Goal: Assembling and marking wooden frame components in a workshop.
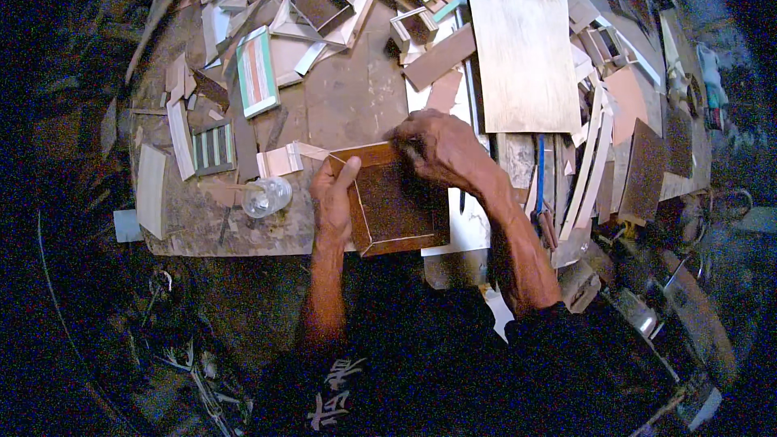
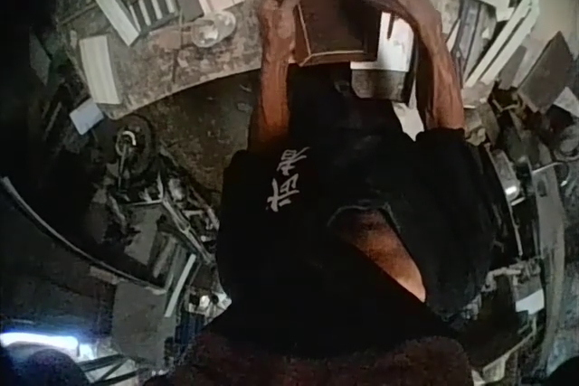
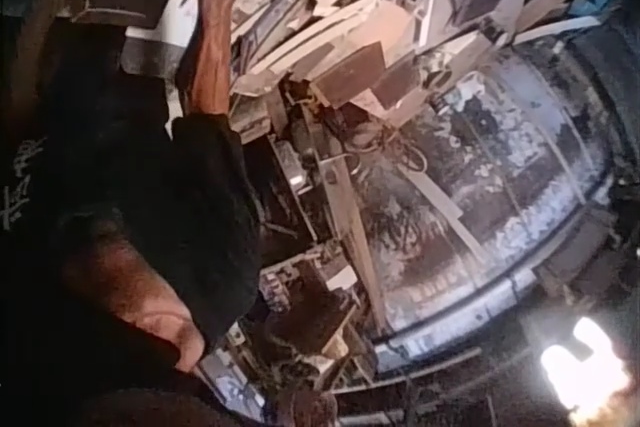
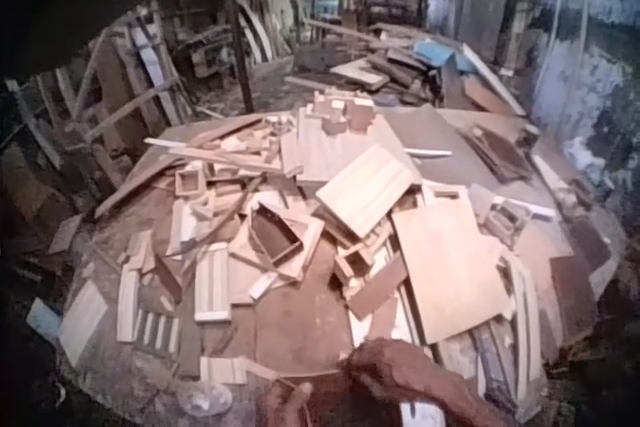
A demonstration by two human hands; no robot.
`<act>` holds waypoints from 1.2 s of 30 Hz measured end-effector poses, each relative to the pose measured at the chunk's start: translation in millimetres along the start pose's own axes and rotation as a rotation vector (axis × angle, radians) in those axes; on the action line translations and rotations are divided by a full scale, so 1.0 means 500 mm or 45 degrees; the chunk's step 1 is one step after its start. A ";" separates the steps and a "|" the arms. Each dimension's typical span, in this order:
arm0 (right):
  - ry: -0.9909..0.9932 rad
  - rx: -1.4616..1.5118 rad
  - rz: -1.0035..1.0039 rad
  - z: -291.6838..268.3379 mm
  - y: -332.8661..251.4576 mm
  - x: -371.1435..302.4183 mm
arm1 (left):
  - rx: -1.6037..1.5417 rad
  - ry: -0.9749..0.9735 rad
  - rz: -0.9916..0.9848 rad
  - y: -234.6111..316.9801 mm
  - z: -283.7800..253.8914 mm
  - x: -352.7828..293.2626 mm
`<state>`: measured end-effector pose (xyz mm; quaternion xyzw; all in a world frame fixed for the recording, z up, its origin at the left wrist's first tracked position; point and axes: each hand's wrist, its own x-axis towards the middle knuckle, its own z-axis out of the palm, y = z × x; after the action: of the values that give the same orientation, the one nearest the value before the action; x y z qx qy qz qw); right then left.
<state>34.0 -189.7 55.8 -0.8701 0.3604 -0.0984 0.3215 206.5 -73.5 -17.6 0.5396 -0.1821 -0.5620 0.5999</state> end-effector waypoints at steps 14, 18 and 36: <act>0.390 0.028 0.011 0.006 0.033 -0.028 | -0.162 0.052 -0.210 -0.005 0.003 0.026; 0.634 0.156 0.624 -0.009 0.015 -0.094 | -0.371 0.075 -0.300 -0.003 -0.017 0.026; 0.220 -0.195 0.978 0.140 0.085 -0.218 | -0.328 0.325 -0.063 0.001 -0.005 -0.006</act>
<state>-40.4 -102.9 -18.5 -0.6821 0.6914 -0.0167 0.2375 208.0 -69.8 -17.0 0.5297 -0.0177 -0.5223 0.6681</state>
